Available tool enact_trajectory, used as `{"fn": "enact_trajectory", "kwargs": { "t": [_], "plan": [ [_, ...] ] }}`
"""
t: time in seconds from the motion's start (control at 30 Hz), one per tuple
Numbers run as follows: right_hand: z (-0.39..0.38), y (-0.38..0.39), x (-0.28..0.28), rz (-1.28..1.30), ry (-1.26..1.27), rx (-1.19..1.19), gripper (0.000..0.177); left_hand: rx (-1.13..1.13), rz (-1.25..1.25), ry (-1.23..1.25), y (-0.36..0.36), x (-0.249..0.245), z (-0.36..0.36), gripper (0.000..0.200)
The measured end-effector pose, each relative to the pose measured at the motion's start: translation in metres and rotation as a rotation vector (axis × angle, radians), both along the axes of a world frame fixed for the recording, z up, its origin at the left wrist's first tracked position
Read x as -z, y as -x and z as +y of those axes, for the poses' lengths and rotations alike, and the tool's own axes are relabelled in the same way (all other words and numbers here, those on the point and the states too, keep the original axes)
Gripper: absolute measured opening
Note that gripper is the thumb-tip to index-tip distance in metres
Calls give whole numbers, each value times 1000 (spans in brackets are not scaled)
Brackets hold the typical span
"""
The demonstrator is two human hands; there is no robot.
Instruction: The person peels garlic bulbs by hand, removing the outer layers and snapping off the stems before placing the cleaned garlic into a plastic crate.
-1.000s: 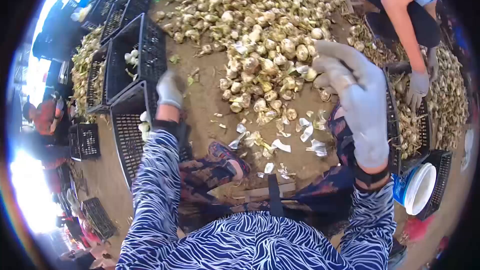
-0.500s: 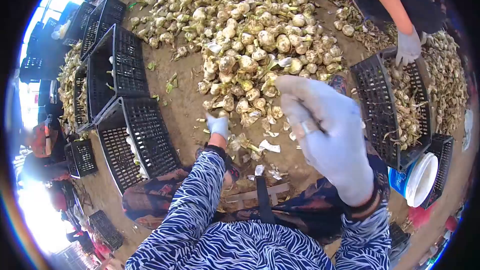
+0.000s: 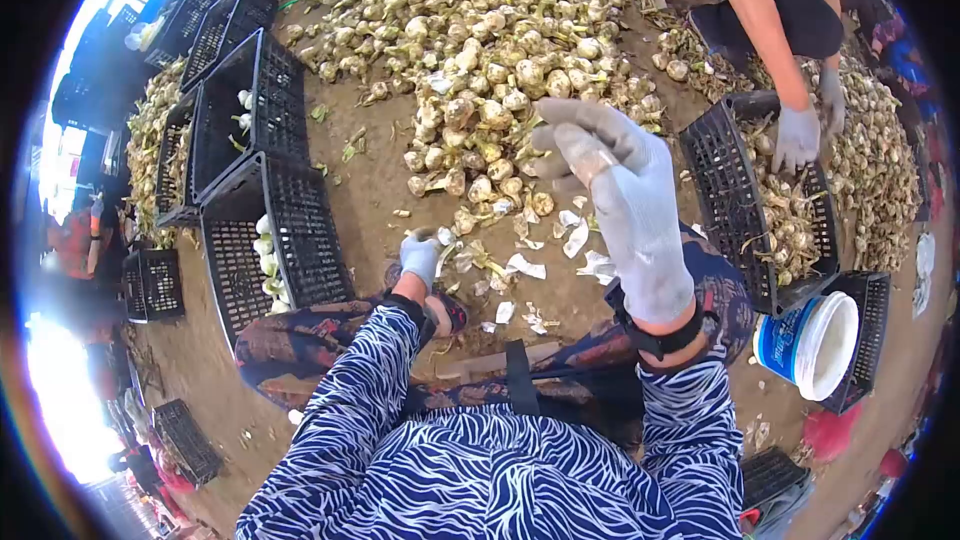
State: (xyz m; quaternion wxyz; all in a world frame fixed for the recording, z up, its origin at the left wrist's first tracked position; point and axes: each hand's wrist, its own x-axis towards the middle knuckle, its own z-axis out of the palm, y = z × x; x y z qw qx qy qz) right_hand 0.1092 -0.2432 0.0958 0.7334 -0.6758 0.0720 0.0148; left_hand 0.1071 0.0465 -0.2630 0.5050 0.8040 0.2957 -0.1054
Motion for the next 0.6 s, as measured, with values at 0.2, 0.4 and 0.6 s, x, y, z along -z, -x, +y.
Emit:
{"fn": "enact_trajectory", "kwargs": {
  "t": [0.2,0.4,0.6],
  "plan": [
    [-2,2,11,33,21,23,29,695,93,-507,-31,-3,-51,68],
    [-3,-1,15,1,-6,33,28,1119,195,-461,14,16,-82,68],
    [8,0,54,77,-1,20,23,307,137,727,23,-112,-95,54]
  ]
}}
